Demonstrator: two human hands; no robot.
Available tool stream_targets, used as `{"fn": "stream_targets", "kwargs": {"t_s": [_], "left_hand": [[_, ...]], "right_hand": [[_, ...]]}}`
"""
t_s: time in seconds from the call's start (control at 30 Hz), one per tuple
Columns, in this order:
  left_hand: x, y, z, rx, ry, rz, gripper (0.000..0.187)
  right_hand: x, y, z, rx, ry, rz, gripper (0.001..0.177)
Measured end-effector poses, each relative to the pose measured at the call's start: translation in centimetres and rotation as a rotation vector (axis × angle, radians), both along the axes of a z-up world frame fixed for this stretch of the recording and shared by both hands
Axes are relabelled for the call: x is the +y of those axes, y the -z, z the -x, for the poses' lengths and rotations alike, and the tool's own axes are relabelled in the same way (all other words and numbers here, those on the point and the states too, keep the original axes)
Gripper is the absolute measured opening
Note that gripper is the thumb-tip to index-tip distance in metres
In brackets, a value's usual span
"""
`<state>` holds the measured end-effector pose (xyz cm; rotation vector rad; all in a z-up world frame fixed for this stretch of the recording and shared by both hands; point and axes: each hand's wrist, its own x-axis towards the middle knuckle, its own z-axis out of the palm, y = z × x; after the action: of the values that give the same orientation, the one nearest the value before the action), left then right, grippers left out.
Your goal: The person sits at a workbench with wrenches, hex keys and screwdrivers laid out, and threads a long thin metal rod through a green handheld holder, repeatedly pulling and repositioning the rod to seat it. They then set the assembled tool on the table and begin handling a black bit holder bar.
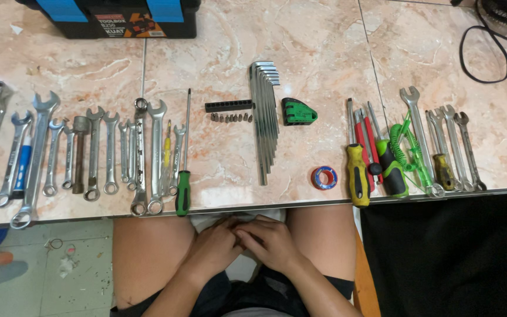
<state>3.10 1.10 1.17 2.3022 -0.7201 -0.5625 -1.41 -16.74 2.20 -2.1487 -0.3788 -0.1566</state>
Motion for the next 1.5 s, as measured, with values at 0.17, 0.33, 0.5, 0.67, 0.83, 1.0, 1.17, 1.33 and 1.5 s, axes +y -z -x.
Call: {"fn": "stream_targets", "kwargs": {"t_s": [0.17, 0.33, 0.5, 0.67, 0.83, 1.0, 1.17, 1.33, 1.5], "left_hand": [[-0.2, 0.4, -0.3, 0.081, 0.032, -0.117, 0.029], [0.2, -1.5, 0.1, 0.074, 0.107, -0.076, 0.029], [4.0, -10.2, 0.8, 0.17, 0.348, 0.308, 0.029], [8.5, -20.1, -2.7, -0.141, 0.307, 0.167, 0.026], [7.2, -23.8, -7.8, -0.828, -0.098, -0.055, 0.022], [4.7, -23.7, -13.1, -0.9, -0.074, -0.267, 0.021], [3.7, -22.3, -15.4, -0.886, 0.001, -0.291, 0.025], [3.2, -20.9, -17.0, -0.829, 0.025, -0.339, 0.018], [2.8, -21.0, -17.7, -0.779, -0.016, -0.197, 0.015]], "right_hand": [[0.2, 1.0, -0.7, 0.094, 0.066, -0.033, 0.017], [0.5, -1.9, -0.4, 0.049, -0.006, -0.032, 0.014], [-0.8, -11.4, -0.2, -0.056, -0.214, 0.001, 0.021], [-3.1, -21.3, -2.4, -0.34, -0.043, 0.294, 0.027], [-3.6, -24.5, -9.1, -0.41, 0.164, 0.738, 0.016], [-3.1, -22.6, -15.4, -0.349, 0.101, 0.844, 0.021], [-3.4, -20.7, -17.7, -0.31, 0.061, 0.859, 0.022], [-3.3, -20.0, -18.2, -0.306, 0.057, 0.88, 0.015], [-2.8, -20.8, -18.4, -0.222, 0.06, 0.828, 0.015]]}}
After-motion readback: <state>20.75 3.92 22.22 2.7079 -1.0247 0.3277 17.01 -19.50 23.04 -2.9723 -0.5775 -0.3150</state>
